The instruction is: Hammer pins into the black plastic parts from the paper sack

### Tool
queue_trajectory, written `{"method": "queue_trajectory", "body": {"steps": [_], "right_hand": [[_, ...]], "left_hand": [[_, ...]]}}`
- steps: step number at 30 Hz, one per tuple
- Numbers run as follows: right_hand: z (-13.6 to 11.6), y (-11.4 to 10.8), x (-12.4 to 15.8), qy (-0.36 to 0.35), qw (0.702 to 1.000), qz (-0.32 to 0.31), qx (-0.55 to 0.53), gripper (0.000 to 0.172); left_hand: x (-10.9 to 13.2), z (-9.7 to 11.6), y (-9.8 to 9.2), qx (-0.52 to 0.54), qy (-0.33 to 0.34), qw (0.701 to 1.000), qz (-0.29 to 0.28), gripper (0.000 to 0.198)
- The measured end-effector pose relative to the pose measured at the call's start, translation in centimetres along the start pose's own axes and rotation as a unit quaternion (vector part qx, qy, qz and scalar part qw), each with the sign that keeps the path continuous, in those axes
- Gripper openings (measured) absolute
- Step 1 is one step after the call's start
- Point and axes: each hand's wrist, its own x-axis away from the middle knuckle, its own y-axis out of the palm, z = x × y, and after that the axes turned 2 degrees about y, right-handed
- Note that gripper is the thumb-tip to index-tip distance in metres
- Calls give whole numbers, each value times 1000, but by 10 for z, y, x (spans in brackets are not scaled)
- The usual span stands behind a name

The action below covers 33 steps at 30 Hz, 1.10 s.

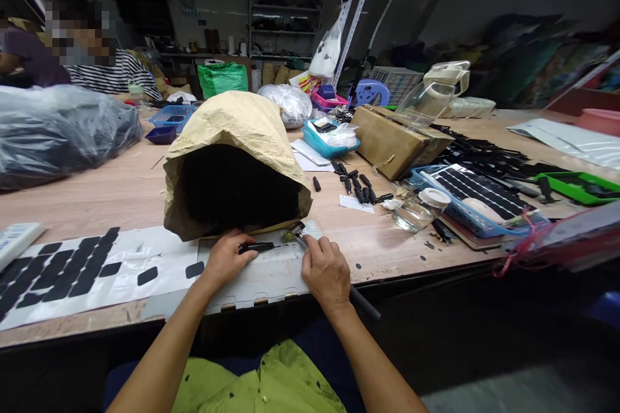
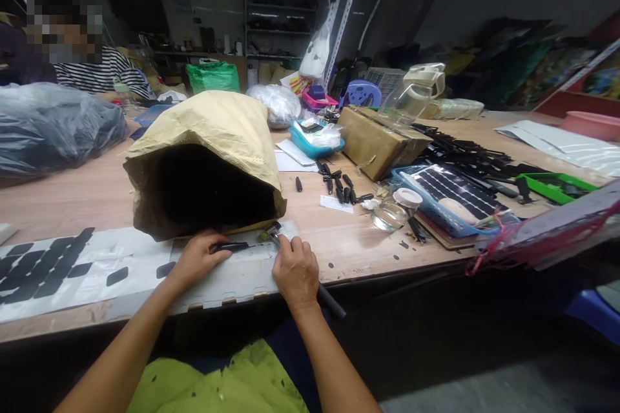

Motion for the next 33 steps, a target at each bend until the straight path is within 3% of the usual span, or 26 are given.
{"method": "queue_trajectory", "body": {"steps": [6, 10, 15, 17, 23, 33], "right_hand": [[5, 1, -4, 2, 999, -12, -33, 27], [0, -6, -3, 33, 992, -6, -119, 30], [-32, -21, 5, 22, 942, -29, -335, 35], [-46, -24, 9, 1, 926, -51, -374, 36], [-65, -17, 15, -21, 925, -66, -373, 36], [-55, -22, 11, 4, 916, -67, -396, 35]], "left_hand": [[-3, -10, 5, 27, -16, 999, -5, 30], [-2, -8, 4, 38, -24, 999, -2, 29], [-3, -9, 7, 58, -9, 998, 7, 27], [-3, -10, 8, 64, -6, 998, 7, 28], [-2, -10, 7, 47, -5, 999, 3, 24], [-3, -14, 11, 75, -7, 997, 5, 28]]}}
